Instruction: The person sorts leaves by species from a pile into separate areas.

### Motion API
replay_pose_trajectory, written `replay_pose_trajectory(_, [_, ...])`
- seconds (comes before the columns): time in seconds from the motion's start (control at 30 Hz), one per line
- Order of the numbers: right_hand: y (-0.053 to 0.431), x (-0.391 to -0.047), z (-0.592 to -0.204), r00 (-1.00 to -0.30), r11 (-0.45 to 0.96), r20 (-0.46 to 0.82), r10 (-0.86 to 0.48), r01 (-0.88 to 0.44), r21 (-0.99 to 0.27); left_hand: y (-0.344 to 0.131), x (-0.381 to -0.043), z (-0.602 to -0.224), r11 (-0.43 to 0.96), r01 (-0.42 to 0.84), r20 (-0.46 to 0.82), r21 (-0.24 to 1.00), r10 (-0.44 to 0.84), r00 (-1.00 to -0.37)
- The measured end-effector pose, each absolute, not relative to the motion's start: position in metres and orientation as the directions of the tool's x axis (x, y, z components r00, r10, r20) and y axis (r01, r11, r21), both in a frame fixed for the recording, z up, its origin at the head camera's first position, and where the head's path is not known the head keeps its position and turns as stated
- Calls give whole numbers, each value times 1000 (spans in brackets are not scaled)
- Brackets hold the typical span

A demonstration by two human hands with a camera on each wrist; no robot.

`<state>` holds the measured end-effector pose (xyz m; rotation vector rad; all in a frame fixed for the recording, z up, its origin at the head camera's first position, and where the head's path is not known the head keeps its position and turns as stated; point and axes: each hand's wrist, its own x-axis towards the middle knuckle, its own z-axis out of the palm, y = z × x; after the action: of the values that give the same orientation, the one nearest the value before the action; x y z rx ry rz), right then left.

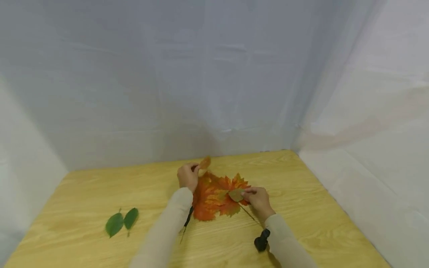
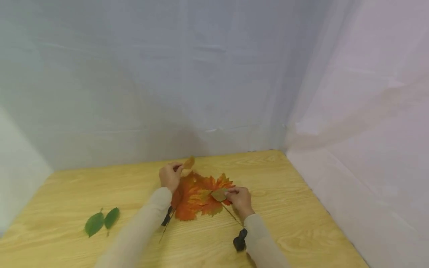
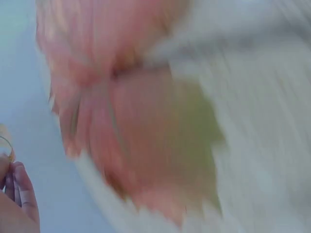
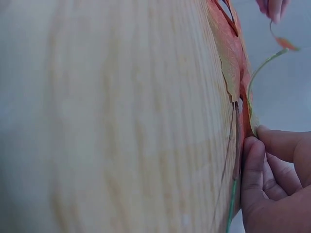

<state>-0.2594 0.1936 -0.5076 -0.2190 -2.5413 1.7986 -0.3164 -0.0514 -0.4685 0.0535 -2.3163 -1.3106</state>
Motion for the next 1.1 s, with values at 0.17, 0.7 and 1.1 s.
replay_pose_trajectory(0.17, [195,-262,-507,-990,327,-70,125,108,-939,-86,-314,-458,583,236,439,778,-234,-868])
replay_pose_trajectory(0.7, [215,-260,-507,-987,345,-63,145,110,-932,-195,-281,-444,723,239,442,649,-102,-891])
replay_pose_trajectory(1.1, [224,-263,-508,-982,345,-81,168,136,-929,-240,-275,-472,750,136,334,648,-119,-935])
